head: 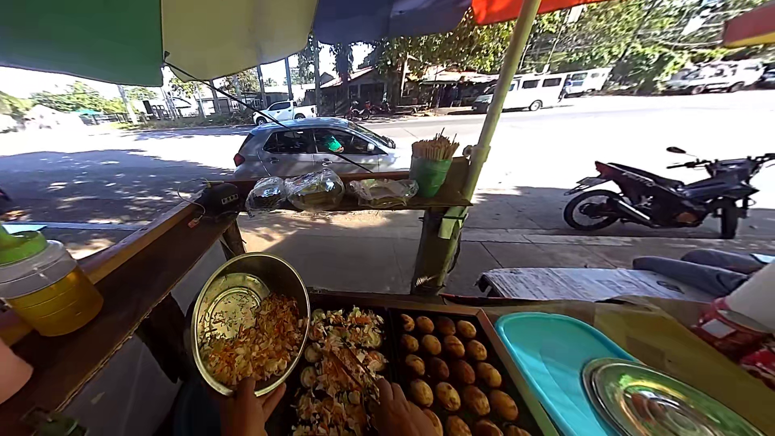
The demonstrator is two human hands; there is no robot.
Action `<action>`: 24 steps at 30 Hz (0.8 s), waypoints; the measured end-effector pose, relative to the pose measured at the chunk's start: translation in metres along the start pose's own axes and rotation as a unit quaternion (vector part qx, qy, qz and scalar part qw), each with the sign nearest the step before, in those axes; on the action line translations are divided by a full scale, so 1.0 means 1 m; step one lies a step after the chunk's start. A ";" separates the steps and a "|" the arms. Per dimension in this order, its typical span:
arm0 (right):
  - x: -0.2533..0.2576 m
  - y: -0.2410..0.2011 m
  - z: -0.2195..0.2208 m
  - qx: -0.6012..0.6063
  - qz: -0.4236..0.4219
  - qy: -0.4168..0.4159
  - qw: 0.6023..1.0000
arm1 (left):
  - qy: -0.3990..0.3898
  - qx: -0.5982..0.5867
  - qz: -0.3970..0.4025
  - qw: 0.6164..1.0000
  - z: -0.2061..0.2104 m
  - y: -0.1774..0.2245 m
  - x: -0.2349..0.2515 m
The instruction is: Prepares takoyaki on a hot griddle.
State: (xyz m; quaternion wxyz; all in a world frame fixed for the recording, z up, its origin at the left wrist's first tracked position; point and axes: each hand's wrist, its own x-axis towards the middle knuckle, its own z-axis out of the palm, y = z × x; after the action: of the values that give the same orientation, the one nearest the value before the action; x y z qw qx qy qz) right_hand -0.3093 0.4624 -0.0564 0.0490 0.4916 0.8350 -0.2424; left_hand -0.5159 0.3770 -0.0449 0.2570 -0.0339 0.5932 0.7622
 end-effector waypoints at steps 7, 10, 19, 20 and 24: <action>0.009 -0.033 0.007 0.032 -0.023 -0.003 0.999 | 0.003 -0.013 -0.012 1.000 -0.010 0.001 0.003; 0.003 -0.022 0.004 0.009 -0.020 -0.004 1.000 | 0.006 -0.012 -0.018 1.000 -0.018 0.004 0.002; -0.038 0.010 0.022 -0.036 -0.148 0.028 0.988 | 0.007 -0.022 -0.023 0.999 -0.030 0.010 -0.005; -0.043 0.014 0.020 -0.037 -0.156 0.027 0.987 | 0.009 -0.023 -0.023 0.999 -0.030 0.011 -0.006; -0.056 0.022 0.017 -0.035 -0.161 0.029 0.986 | 0.016 -0.017 -0.024 0.999 -0.032 0.013 -0.010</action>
State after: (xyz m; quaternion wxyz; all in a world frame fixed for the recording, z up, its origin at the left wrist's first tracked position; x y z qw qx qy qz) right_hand -0.2647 0.4192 -0.0617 0.0022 0.3559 0.9122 -0.2028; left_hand -0.5206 0.3422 -0.0390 0.2652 -0.0651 0.5833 0.7650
